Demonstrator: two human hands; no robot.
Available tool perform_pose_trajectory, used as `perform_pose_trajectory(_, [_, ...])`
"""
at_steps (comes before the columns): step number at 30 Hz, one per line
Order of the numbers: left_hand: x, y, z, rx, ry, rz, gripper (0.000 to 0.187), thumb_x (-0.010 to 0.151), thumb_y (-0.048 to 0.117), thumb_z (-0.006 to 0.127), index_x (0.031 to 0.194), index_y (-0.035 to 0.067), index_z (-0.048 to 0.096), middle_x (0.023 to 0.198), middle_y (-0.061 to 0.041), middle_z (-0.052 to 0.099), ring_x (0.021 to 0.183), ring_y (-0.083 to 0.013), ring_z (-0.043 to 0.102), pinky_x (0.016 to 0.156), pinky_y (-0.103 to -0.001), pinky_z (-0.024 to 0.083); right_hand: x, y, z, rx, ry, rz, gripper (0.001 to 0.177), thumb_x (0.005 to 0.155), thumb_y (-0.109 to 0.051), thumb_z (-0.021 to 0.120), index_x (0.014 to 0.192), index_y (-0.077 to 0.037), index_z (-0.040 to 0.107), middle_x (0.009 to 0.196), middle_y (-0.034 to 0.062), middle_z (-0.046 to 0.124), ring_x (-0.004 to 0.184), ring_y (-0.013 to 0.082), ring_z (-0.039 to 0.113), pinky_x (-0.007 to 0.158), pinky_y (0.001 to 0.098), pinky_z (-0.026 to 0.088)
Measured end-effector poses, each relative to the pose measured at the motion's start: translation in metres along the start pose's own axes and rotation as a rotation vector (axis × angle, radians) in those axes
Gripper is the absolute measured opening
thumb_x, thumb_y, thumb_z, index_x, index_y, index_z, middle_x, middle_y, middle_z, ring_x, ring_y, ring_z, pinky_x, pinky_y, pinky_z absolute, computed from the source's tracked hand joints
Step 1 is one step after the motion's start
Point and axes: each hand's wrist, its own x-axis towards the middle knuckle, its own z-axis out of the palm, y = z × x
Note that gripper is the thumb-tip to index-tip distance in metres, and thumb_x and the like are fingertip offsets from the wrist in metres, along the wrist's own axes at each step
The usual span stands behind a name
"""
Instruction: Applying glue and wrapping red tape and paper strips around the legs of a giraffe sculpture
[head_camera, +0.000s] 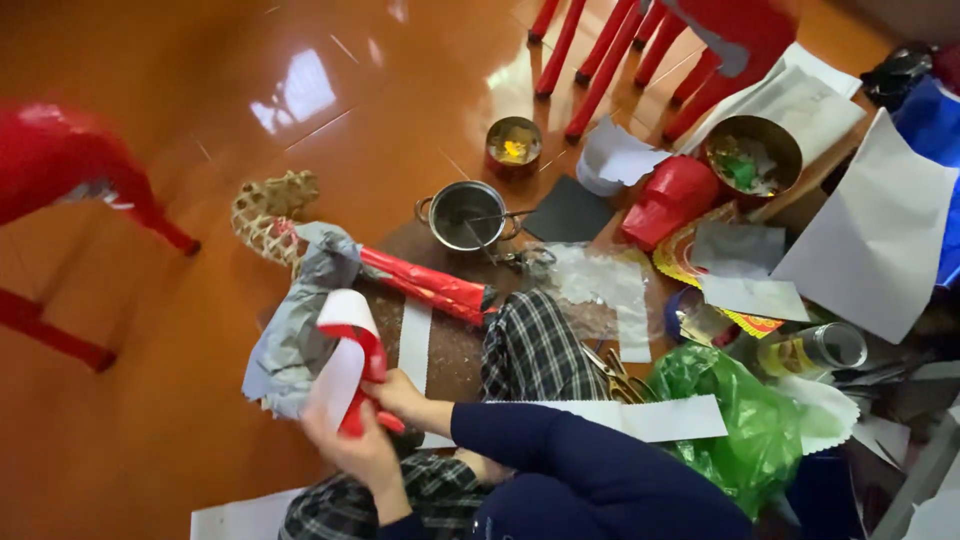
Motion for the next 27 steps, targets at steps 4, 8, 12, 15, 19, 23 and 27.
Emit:
perform_pose_trajectory(4, [-0.009, -0.047, 0.016, -0.618, 0.144, -0.505, 0.063, 0.083, 0.006, 0.067, 0.133, 0.002, 0.030, 0.127, -0.032, 0.042, 0.101, -0.0354, 0.045, 0.079, -0.047, 0.036, 0.015, 0.024, -0.003, -0.004, 0.179, 0.088, 0.015, 0.092, -0.014, 0.064, 0.080, -0.005, 0.065, 0.073, 0.0078, 0.070, 0.059, 0.0147, 0.064, 0.051, 0.0288, 0.051])
perform_pose_trajectory(8, [-0.002, -0.055, 0.017, -1.035, -0.023, -0.862, 0.051, 0.081, 0.019, 0.061, 0.128, 0.007, 0.046, 0.117, -0.025, 0.056, 0.086, -0.0329, 0.056, 0.067, -0.046, 0.045, 0.019, 0.012, 0.003, 0.072, 0.165, 0.074, 0.012, 0.091, -0.009, 0.056, 0.083, -0.006, 0.064, 0.073, 0.0084, 0.068, 0.058, 0.0169, 0.063, 0.048, 0.0296, 0.048])
perform_pose_trajectory(12, [-0.014, -0.080, 0.011, -1.216, -0.323, -1.072, 0.073, 0.076, 0.042, 0.059, 0.139, 0.007, 0.047, 0.140, -0.014, 0.051, 0.125, -0.0320, 0.048, 0.105, -0.045, 0.039, 0.021, -0.004, 0.001, 0.123, 0.157, 0.060, 0.015, 0.090, -0.006, 0.049, 0.085, -0.007, 0.064, 0.072, 0.0088, 0.067, 0.057, 0.0186, 0.062, 0.046, 0.0302, 0.047])
perform_pose_trajectory(15, [-0.022, -0.116, 0.014, -1.234, -0.261, -1.231, 0.066, 0.079, 0.044, 0.064, 0.135, 0.010, 0.051, 0.131, -0.012, 0.058, 0.118, -0.0266, 0.055, 0.106, -0.047, 0.041, 0.042, -0.011, -0.012, 0.168, 0.145, 0.057, 0.021, 0.089, -0.003, 0.043, 0.088, -0.008, 0.063, 0.072, 0.0092, 0.066, 0.057, 0.0202, 0.061, 0.044, 0.0308, 0.045])
perform_pose_trajectory(19, [-0.023, -0.114, 0.007, -1.439, -0.211, -1.356, 0.040, 0.084, 0.033, 0.075, 0.105, 0.003, 0.057, 0.084, -0.009, 0.061, 0.073, -0.0162, 0.059, 0.074, -0.035, 0.056, 0.103, -0.047, -0.064, -0.080, 0.273, -0.484, 0.024, 0.084, 0.004, 0.050, 0.095, -0.008, 0.068, 0.096, 0.0075, 0.070, 0.088, 0.0161, 0.062, 0.080, 0.0296, 0.047])
perform_pose_trajectory(23, [-0.025, -0.119, 0.009, -1.405, -0.292, -1.329, 0.039, 0.083, 0.034, 0.075, 0.101, 0.005, 0.057, 0.079, -0.009, 0.060, 0.076, -0.0172, 0.060, 0.078, -0.037, 0.055, 0.121, -0.121, -0.133, -0.339, 0.530, -0.924, 0.025, 0.082, 0.007, 0.049, 0.083, -0.010, 0.068, 0.079, -0.0001, 0.065, 0.075, 0.0099, 0.051, 0.070, 0.0290, 0.043])
perform_pose_trajectory(27, [-0.021, -0.100, 0.011, -1.290, -0.388, -1.132, 0.033, 0.088, 0.033, 0.067, 0.088, 0.002, 0.058, 0.070, -0.013, 0.060, 0.063, -0.0270, 0.060, 0.070, -0.039, 0.052, 0.016, -0.192, -0.116, -0.260, 0.629, -0.605, 0.050, 0.090, -0.009, 0.054, 0.138, -0.018, 0.044, 0.115, 0.0106, 0.068, 0.105, 0.0218, 0.065, 0.089, 0.0332, 0.049])
